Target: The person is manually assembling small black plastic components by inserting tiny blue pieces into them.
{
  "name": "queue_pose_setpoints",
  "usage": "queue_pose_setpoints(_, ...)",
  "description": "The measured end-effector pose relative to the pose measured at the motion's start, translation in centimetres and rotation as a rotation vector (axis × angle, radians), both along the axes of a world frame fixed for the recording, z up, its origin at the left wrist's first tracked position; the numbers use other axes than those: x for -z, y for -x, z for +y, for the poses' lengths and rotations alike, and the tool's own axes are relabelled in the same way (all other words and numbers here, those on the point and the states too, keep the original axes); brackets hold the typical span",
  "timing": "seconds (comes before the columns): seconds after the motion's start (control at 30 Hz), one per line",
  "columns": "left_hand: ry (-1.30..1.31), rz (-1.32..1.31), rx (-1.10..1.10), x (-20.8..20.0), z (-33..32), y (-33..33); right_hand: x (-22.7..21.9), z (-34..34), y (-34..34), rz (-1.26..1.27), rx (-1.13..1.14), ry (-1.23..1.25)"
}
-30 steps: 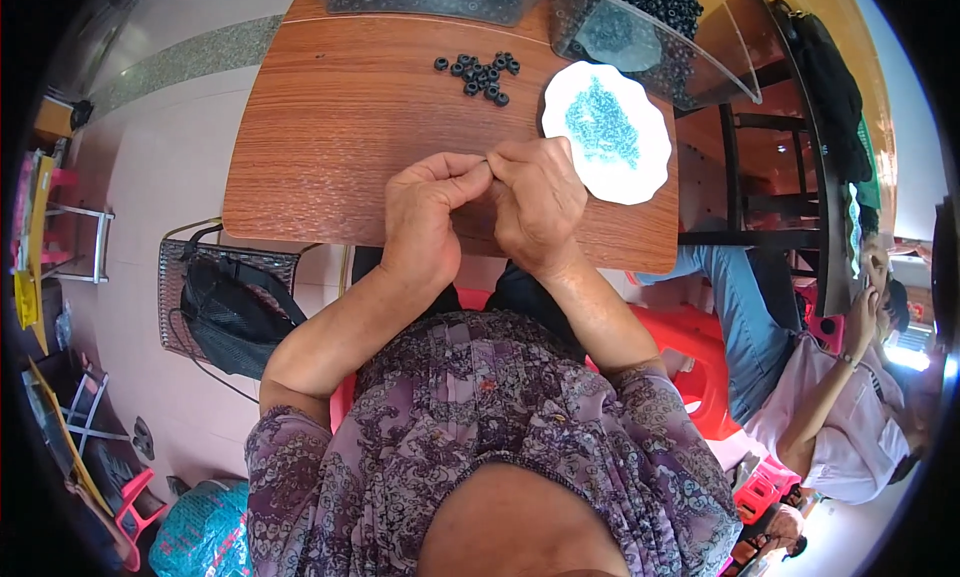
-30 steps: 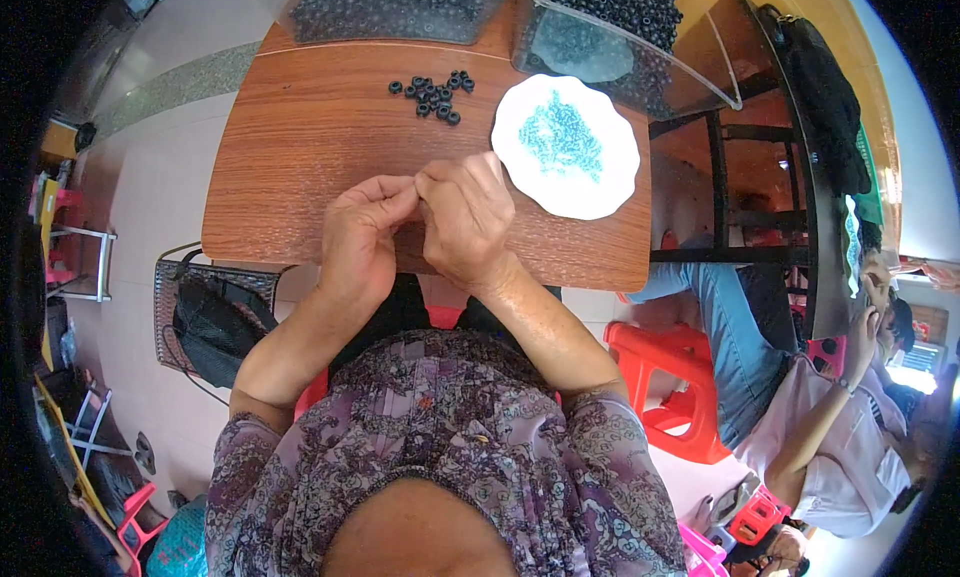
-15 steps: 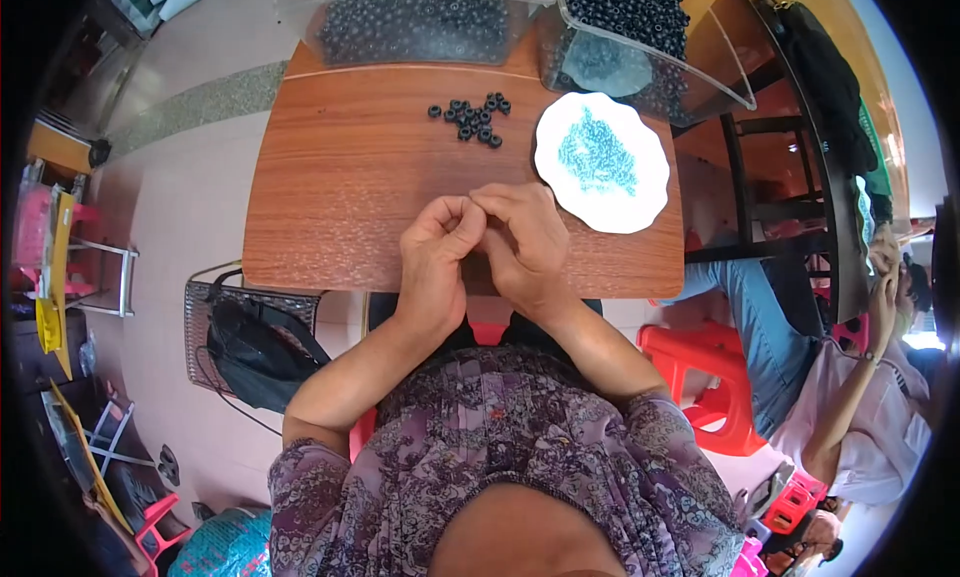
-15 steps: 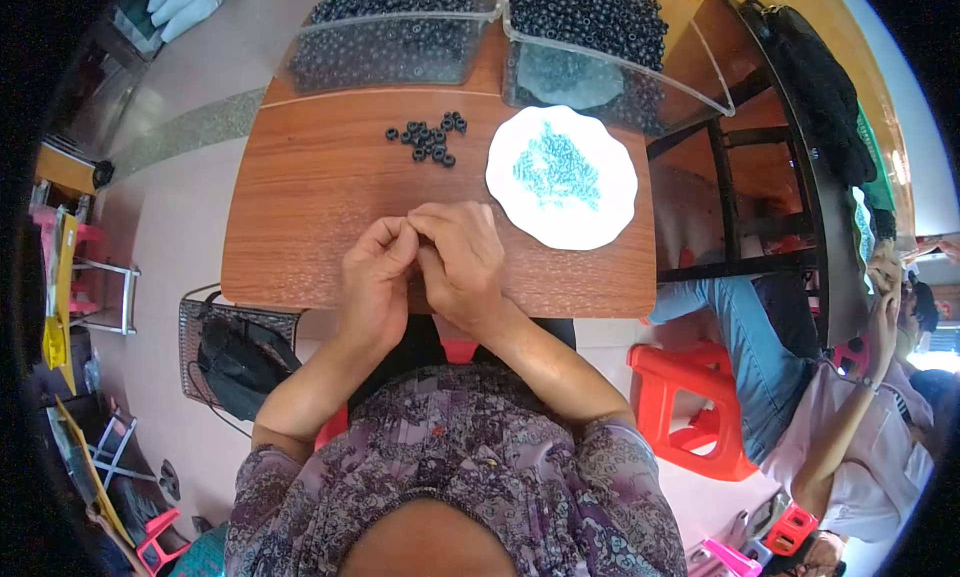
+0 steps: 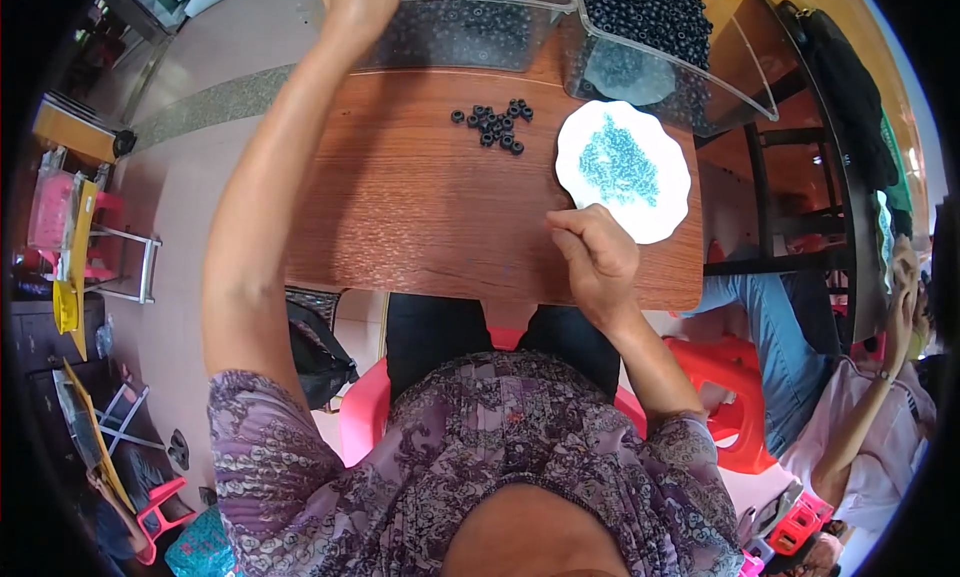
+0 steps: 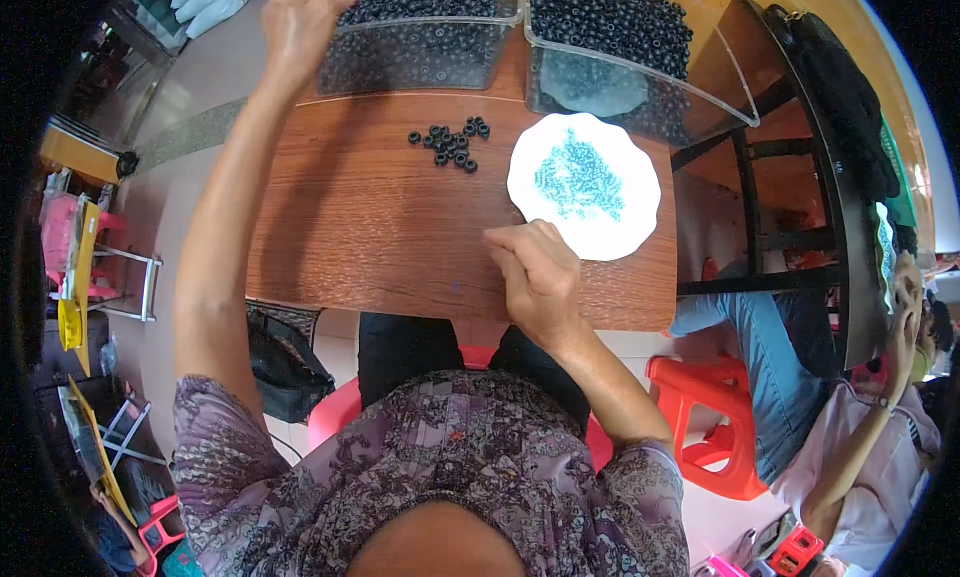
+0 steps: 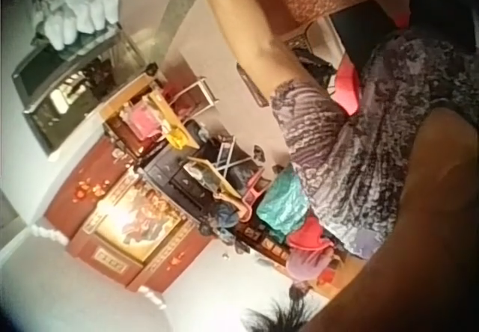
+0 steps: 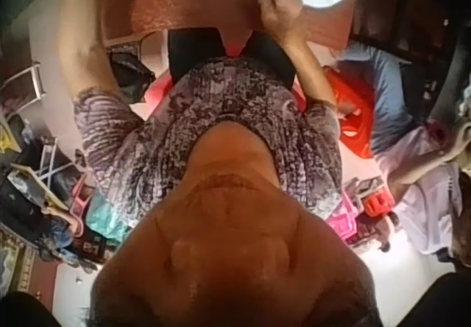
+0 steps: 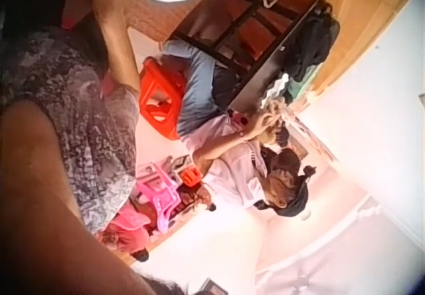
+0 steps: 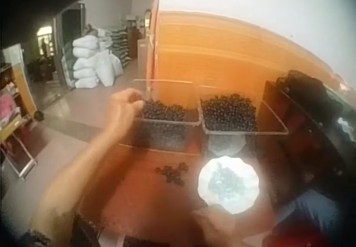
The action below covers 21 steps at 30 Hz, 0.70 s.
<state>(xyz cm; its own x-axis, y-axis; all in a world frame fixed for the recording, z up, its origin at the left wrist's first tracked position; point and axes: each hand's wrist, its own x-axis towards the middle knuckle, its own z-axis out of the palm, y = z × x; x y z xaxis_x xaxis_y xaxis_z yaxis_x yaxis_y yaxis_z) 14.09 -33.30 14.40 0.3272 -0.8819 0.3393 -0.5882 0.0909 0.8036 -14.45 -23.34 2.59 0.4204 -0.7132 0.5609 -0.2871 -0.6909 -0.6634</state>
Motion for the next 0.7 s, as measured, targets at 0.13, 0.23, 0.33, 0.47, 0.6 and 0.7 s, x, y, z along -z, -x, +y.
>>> queue_pose_setpoints(0.13, 0.600, -0.815, -0.450, 4.5, -2.3, -2.1, 0.2, -0.3, -0.1, 0.015, -0.026, 0.055)
queue_pose_setpoints(0.23, 0.522, -0.622, -0.035, 7.2, 0.9, 1.1, 0.8, -0.7, 0.7, 0.008, -0.005, 0.012)
queue_pose_setpoints(0.33, 0.101, -0.324, 0.111, 12.6, 3.1, 1.5, 1.1, -1.0, 0.2, 0.000, -0.059, -0.028)
queue_pose_setpoints(0.47, -0.026, -0.455, 0.109, 14.8, 3.8, 1.9, 1.0, -0.9, -0.5, -0.001, -0.087, 0.020)
queue_pose_setpoints(0.6, 0.007, -0.494, 0.082, 15.8, 3.8, 2.6, 0.9, -0.5, -0.2, 0.025, -0.101, 0.051)
queue_pose_setpoints(0.7, 0.008, -0.557, 0.090, 16.2, 4.0, 3.0, 1.4, -0.3, 0.3, 0.025, -0.098, 0.063)
